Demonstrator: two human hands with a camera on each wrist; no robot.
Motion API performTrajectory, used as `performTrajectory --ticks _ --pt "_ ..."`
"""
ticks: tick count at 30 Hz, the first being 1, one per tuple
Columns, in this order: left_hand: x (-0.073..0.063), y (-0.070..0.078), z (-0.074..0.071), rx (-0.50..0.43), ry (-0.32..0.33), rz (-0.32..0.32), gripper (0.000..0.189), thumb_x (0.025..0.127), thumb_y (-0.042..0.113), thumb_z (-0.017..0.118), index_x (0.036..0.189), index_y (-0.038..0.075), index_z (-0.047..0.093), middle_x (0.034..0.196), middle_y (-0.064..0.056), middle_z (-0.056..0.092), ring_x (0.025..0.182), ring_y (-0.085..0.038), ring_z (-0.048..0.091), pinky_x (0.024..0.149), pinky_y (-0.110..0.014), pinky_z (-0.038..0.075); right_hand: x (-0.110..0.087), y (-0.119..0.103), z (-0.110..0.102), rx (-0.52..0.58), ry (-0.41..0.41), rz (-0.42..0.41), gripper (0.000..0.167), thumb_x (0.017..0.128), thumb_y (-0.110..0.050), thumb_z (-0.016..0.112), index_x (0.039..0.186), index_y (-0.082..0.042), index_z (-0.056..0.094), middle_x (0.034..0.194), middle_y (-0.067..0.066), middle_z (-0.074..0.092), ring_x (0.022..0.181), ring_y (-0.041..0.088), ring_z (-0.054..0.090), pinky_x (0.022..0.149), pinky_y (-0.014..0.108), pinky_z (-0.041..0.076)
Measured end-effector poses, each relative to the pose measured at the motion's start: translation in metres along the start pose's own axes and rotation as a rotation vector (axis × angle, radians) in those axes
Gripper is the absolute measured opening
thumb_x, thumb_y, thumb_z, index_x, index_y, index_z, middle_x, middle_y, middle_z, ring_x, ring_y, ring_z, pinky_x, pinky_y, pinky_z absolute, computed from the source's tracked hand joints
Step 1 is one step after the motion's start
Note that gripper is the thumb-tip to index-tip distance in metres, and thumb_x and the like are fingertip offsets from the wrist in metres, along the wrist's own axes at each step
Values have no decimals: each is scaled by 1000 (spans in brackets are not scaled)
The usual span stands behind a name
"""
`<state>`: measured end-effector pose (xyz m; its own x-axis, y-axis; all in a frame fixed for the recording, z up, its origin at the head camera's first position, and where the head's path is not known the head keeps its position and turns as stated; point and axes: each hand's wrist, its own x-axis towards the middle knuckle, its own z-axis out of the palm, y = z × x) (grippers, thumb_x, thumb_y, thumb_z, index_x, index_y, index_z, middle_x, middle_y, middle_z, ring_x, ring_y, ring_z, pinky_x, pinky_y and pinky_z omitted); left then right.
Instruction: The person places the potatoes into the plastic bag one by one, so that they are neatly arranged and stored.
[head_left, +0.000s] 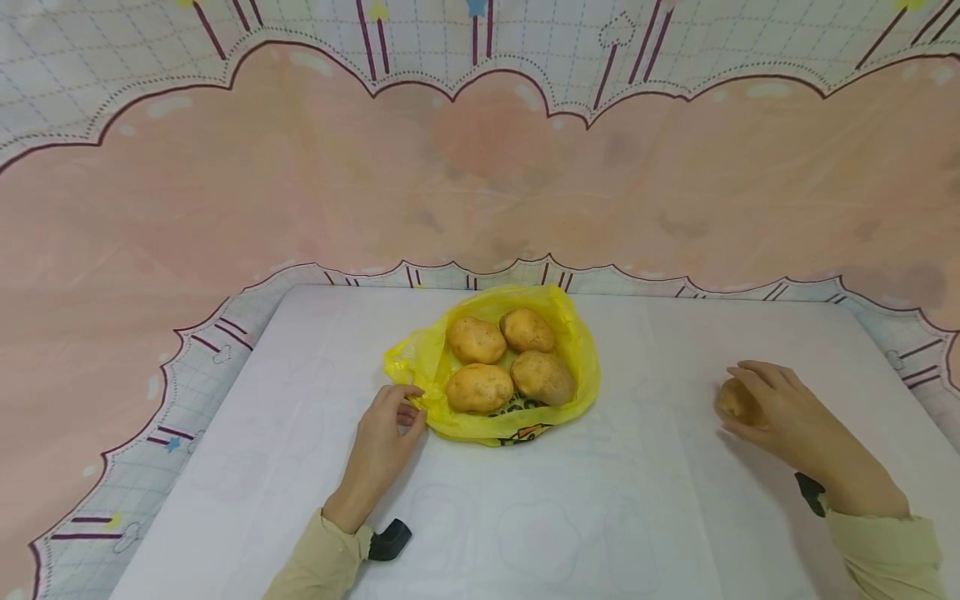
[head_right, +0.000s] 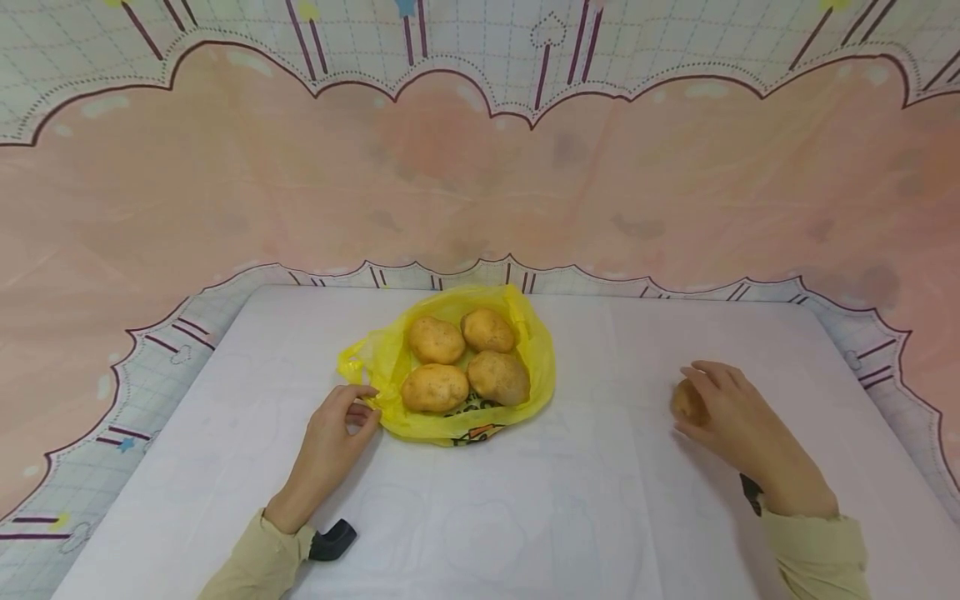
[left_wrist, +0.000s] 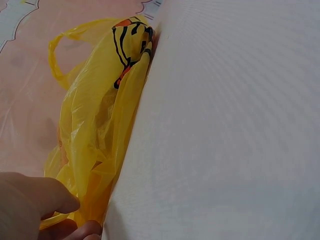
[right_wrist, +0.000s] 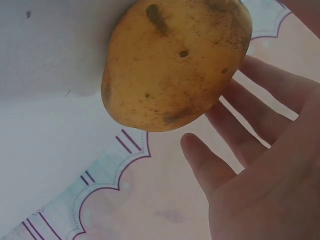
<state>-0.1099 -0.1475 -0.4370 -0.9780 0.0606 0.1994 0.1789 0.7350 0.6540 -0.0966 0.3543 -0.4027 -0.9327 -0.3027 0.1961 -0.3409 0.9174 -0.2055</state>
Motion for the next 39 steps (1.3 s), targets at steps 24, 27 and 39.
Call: performTrajectory --ticks 24,27,39 --pt "0 0 0 -2 0 -4 28 88 3 70 114 6 63 106 -6 60 86 -16 65 76 -32 57 -2 10 3 -21 18 -66 64 65 -8 89 119 9 57 118 28 54 106 47 49 85 64 46" --pt "0 1 0 -3 0 -3 28 88 3 70 114 6 63 106 -6 60 86 -16 65 76 -32 57 -1 10 3 -35 32 -73 64 64 -10 91 116 7 59 114 27 57 104 46 51 85 63 47" --pt "-1 3 -1 5 5 -2 27 88 3 71 114 6 63 105 -6 60 85 -16 65 75 -32 58 -2 10 3 -10 62 -28 61 62 -10 92 112 5 60 109 24 58 99 46 49 78 66 49"
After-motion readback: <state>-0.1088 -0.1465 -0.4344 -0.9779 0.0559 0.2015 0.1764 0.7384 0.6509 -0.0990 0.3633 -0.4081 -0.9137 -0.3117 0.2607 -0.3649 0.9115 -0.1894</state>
